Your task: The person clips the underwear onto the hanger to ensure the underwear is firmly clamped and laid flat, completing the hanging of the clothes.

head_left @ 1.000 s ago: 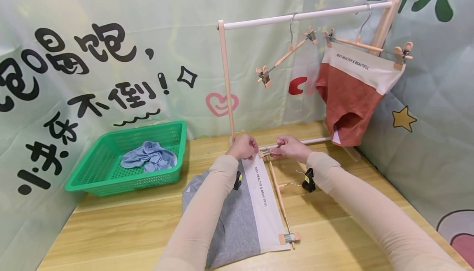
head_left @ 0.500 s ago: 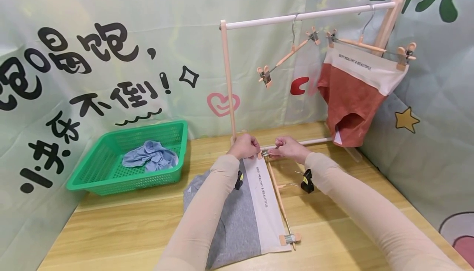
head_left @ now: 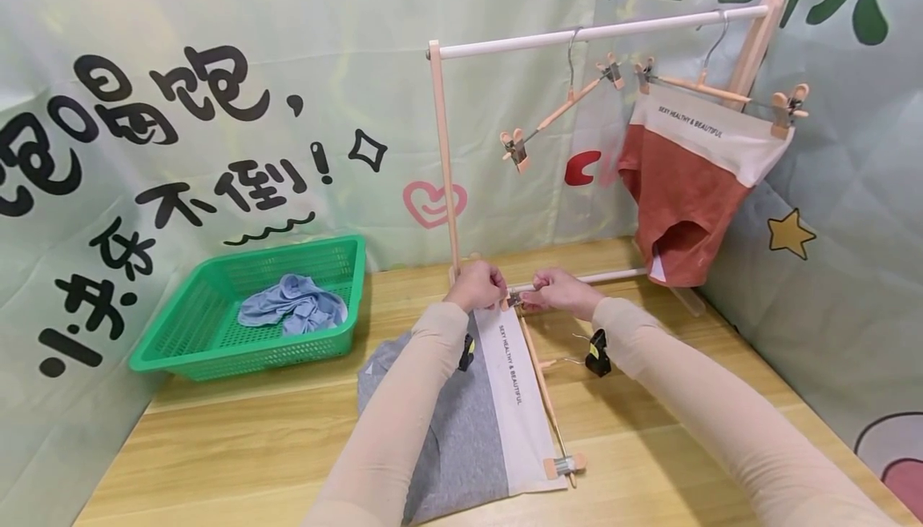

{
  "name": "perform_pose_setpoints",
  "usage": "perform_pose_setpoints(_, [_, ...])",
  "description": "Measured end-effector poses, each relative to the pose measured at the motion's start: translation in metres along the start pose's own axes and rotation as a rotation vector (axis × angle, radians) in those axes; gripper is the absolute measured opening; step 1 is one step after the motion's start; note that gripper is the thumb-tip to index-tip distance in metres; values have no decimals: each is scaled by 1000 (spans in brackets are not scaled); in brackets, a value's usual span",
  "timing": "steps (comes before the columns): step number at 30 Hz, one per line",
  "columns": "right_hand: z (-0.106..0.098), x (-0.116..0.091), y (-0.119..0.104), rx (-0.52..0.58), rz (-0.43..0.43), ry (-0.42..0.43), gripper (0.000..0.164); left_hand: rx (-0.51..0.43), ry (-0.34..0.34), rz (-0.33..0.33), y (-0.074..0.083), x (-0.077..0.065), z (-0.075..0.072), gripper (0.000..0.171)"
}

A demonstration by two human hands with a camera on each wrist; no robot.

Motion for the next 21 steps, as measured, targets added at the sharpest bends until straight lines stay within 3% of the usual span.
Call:
perform_pose_setpoints(8, [-1, -6, 0, -117, 22, -29, 31, 89, 22, 39, 1, -2, -2, 13])
perform_pose_setpoints(15, [1, -8, 4, -68, 63, -72, 25, 188, 43, 88, 5, -14, -4, 9])
perform_pose_setpoints(21, [2, -9, 3, -98, 85, -131, 23, 239, 60, 119, 8, -25, -4, 9])
Point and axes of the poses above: each hand's wrist, its own x-axis towards the middle knuckle, its own z-axis out of the palm, y = z × x, the point moved 5 cm from there along x, towards the middle knuckle, and after that the axes turned 8 degrees about -z, right-handed, at the moved point
